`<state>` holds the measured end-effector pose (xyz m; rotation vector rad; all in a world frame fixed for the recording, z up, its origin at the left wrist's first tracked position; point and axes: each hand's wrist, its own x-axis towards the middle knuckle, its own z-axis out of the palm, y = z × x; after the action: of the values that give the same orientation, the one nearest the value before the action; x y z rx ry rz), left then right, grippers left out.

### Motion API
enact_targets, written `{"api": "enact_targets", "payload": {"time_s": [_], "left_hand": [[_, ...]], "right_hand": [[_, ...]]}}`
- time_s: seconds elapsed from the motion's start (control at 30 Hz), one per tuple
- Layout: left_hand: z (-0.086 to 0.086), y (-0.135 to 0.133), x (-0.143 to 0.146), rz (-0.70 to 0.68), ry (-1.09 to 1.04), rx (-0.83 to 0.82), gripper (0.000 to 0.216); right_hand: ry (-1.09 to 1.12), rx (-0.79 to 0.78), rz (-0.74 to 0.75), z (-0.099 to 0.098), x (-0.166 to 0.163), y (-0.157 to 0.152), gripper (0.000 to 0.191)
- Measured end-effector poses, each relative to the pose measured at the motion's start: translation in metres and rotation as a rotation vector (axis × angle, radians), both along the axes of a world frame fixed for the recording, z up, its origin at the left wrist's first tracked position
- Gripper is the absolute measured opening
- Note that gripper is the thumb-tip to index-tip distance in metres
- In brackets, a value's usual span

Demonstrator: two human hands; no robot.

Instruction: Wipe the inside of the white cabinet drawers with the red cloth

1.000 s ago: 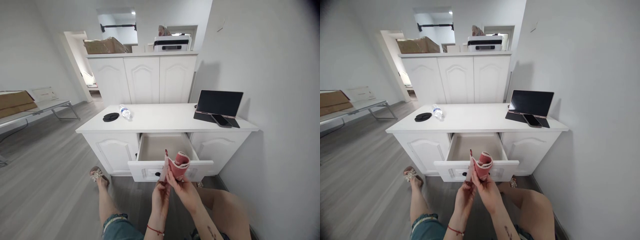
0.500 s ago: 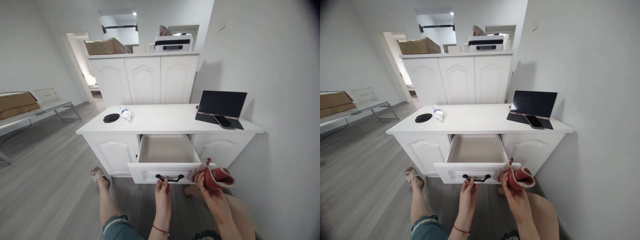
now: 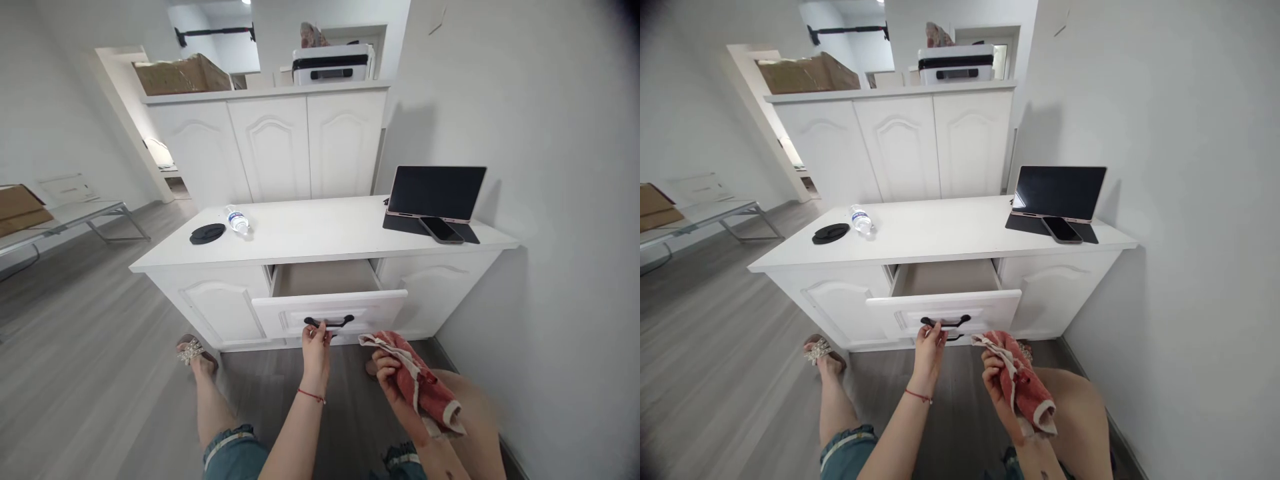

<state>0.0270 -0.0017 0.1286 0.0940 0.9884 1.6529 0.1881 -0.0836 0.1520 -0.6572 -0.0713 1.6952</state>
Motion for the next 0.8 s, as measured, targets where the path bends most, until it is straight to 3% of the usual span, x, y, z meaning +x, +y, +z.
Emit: {"api": "enact_targets", "payload": {"time_s": [0.33, 0.47, 0.67, 0.8], "left_hand": [[0.023, 0.074, -0.006, -0.084, 0.081, -0.079, 0.04], [0.029, 0.101, -0.008, -0.107, 0.092, -0.095, 0.041], [0.028, 0.122, -0.011, -0.126, 0.093, -0.09, 0.04], [0.025, 0.126, -0.01, -0.127, 0.094, -0.072, 0.04]], "right_hand": [[0.026, 0.002, 0.125, -0.03, -0.004, -0.005, 0.027], [0.081, -0.022, 0.116, -0.029, -0.002, -0.008, 0.029], [0.32, -0.146, 0.186, -0.021, -0.009, -0.016, 0.033], [0.289, -0.118, 0.205, -0.026, -0.016, -0.021, 0.033]]}}
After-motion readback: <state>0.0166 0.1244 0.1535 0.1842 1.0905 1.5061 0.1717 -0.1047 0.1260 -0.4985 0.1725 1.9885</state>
